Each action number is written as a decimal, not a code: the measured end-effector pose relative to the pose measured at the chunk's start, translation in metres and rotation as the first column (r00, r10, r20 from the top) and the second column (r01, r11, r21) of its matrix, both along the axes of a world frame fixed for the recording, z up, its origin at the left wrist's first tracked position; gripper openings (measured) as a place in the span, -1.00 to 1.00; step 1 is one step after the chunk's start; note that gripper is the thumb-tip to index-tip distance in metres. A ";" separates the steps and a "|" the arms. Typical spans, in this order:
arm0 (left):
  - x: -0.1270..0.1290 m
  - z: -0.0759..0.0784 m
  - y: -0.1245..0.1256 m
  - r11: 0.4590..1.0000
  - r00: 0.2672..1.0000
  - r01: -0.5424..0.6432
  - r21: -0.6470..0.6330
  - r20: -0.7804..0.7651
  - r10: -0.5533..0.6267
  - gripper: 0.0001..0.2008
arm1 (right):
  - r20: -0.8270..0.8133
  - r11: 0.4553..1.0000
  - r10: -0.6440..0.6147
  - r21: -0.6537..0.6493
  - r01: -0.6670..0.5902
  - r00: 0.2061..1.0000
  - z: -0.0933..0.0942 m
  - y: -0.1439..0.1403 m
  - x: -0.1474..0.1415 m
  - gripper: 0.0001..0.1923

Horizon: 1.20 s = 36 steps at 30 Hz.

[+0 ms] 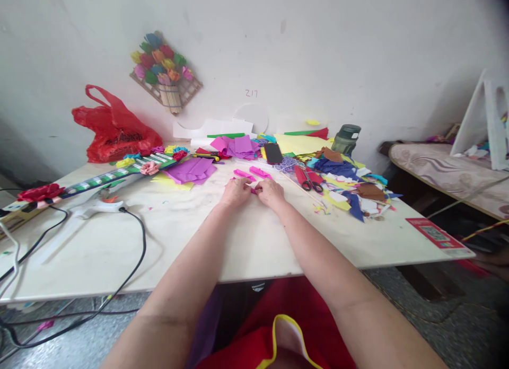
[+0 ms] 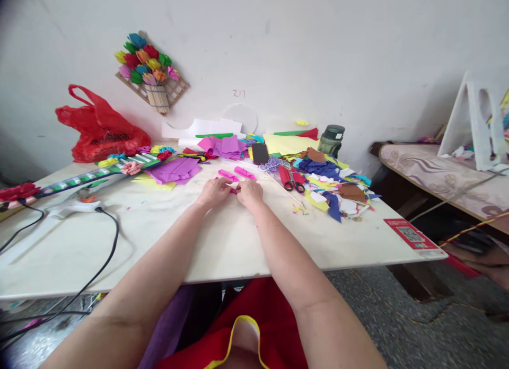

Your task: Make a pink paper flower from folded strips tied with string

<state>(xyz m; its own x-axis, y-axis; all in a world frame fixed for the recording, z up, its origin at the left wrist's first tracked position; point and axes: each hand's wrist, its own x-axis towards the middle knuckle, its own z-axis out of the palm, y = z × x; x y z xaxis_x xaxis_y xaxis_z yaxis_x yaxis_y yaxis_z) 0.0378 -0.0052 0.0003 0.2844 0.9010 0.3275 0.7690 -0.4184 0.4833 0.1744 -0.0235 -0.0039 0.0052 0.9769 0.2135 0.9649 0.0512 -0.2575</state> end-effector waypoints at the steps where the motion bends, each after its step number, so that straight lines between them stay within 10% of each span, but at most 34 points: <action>1: 0.000 0.001 0.000 1.000 1.000 -0.003 -0.012 0.011 0.003 -0.64 | -0.002 1.000 -0.001 -0.002 0.001 1.000 0.000 0.000 0.000 -0.72; 21: -0.004 -0.006 0.005 0.997 0.975 -0.007 0.078 0.222 -0.011 -0.71 | -0.276 0.967 -0.096 0.202 0.155 0.956 -0.003 0.005 0.007 -0.73; 36: -0.012 -0.009 0.015 0.988 0.869 -0.132 0.077 0.489 0.078 -0.72 | -0.211 0.962 -0.260 0.030 0.272 0.942 0.024 0.034 0.043 -0.68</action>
<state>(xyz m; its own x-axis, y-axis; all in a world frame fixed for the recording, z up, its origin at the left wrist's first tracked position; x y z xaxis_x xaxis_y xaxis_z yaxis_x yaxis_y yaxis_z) 0.0262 0.0102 -0.0084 -0.0283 0.8694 0.4933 0.4928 -0.4172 0.7636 0.2178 0.0110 0.0200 0.3120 0.9202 0.2364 0.8731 -0.1796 -0.4532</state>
